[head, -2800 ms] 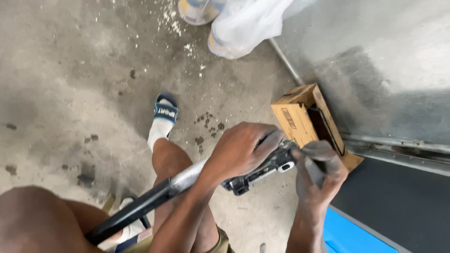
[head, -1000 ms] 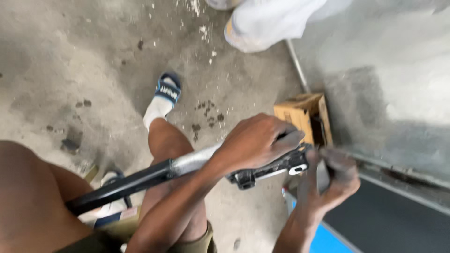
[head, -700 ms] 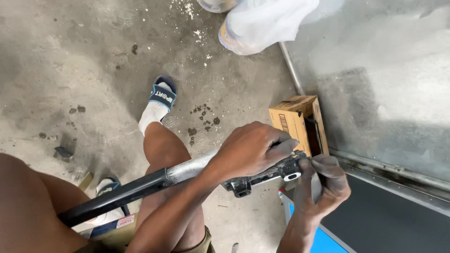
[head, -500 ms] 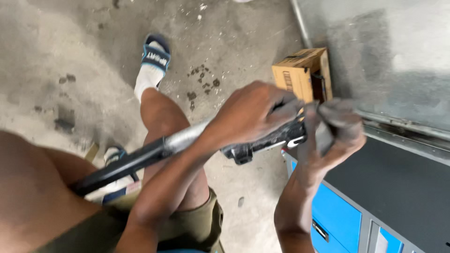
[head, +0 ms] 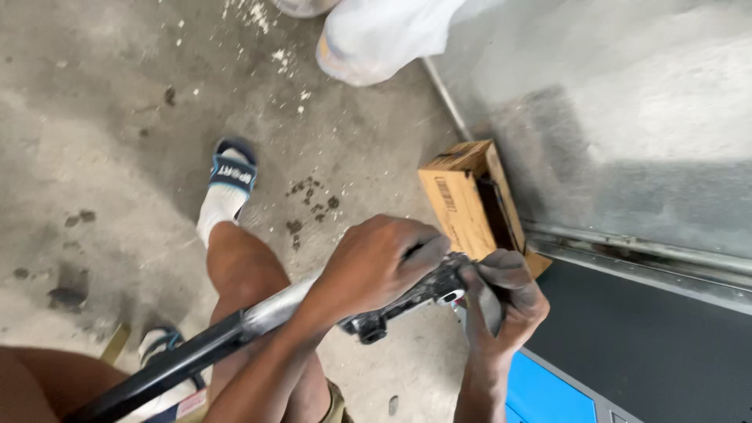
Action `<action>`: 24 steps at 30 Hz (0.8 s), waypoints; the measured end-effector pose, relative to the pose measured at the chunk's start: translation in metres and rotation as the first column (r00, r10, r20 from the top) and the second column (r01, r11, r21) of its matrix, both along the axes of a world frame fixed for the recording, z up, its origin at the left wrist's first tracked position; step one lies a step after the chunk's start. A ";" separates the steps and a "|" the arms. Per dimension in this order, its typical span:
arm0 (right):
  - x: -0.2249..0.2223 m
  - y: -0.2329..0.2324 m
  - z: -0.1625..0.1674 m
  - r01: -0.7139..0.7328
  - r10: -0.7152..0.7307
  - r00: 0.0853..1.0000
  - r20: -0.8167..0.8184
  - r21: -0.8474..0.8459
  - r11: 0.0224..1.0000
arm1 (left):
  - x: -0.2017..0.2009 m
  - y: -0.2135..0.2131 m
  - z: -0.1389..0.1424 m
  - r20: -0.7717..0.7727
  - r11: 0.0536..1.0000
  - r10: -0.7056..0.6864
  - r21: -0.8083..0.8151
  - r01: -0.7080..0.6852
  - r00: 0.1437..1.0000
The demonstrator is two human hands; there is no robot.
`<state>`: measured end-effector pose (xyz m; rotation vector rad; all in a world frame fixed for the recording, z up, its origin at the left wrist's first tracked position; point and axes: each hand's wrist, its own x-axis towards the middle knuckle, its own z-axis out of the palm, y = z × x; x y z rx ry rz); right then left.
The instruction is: The person scrubs a metal part attached to a long handle with a small abrasive pad. They repeatedly rub the surface and edges, turning the part to reach different areas while seated on the floor.
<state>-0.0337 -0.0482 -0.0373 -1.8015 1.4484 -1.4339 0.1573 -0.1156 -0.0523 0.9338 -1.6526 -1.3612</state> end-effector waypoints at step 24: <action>-0.013 0.008 -0.004 0.062 -0.067 0.973 -0.220 -0.028 0.998 | -0.019 0.015 -0.010 0.078 1.000 0.012 0.021 -0.014 0.997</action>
